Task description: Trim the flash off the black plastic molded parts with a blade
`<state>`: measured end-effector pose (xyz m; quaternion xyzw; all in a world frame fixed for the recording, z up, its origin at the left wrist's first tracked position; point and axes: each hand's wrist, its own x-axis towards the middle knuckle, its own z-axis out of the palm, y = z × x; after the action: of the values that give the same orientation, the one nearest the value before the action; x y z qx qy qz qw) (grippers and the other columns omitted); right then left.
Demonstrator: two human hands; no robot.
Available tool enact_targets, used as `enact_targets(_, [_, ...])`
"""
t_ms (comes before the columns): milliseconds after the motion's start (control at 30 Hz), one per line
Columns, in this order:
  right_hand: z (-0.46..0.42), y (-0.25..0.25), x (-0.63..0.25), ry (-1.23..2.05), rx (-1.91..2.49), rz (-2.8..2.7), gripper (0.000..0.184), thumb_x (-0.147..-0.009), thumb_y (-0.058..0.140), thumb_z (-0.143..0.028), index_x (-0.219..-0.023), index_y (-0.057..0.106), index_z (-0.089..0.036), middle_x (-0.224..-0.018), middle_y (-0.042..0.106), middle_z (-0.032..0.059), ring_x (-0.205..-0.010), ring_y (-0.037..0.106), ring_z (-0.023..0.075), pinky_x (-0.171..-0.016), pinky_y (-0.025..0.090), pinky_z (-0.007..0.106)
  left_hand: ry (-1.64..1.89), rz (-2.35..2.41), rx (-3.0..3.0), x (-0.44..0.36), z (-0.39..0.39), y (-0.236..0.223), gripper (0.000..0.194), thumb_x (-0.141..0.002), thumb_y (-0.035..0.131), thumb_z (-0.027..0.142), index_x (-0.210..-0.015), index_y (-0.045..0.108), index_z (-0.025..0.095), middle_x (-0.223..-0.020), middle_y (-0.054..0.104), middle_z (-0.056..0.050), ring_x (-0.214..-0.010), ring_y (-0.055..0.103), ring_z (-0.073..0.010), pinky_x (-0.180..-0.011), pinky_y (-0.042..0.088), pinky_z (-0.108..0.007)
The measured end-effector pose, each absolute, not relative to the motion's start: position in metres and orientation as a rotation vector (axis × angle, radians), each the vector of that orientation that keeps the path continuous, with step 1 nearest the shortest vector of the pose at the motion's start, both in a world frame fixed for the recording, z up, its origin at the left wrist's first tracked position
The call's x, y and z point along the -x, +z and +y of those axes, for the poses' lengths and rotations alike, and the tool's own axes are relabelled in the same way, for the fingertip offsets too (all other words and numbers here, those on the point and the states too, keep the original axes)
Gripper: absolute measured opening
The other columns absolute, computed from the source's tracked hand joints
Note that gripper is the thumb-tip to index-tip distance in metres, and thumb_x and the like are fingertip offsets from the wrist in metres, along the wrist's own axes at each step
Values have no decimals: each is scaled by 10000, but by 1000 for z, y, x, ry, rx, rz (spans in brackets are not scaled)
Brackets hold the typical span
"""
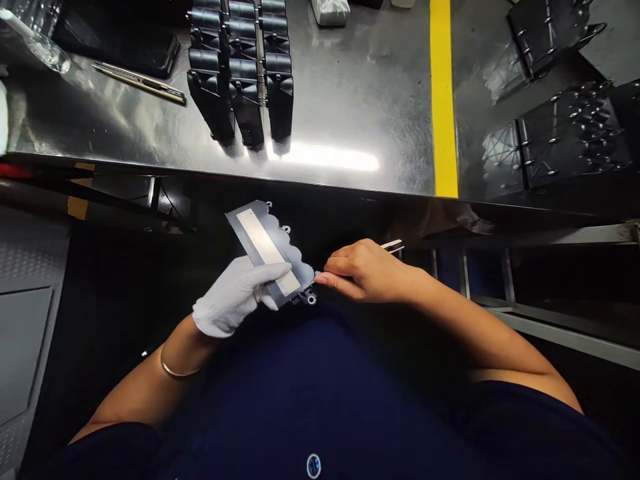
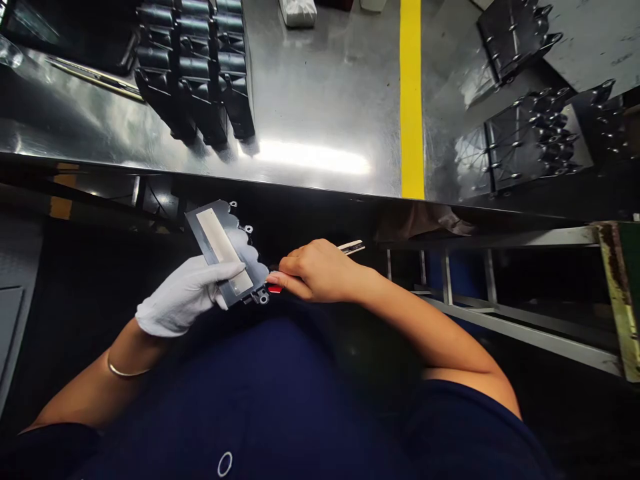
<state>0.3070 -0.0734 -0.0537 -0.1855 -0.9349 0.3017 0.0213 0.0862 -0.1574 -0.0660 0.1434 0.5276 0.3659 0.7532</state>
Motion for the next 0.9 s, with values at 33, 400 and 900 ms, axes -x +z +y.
enact_targets(33, [-72,-53,-307,982,567,-2898,425,-1016,430,-377,-720,639,-154,-616,604,19,-547,497,104,-558,267,264,792,1150,-309,-87,-158,-67,293,-794,746,263,-1068,719,162,-904,740,-80,-650,672,-149,-453,486,-186])
enact_targets(400, [-71,-58,-308,928,489,-2853,425,-1008,443,-401,-723,648,-160,-616,610,18,-548,509,106,-553,296,259,825,1174,-209,-85,-156,-71,224,-807,724,238,-1020,732,168,-930,748,-64,-773,712,-183,-633,595,-230])
enact_targets(900, [-80,-66,-312,1054,380,-2926,492,-1018,422,-402,-623,595,-164,-565,566,5,-523,487,98,-548,313,252,909,1143,19,-76,-147,-64,117,-844,628,103,-885,737,102,-866,760,-91,-759,737,-166,-698,619,-199])
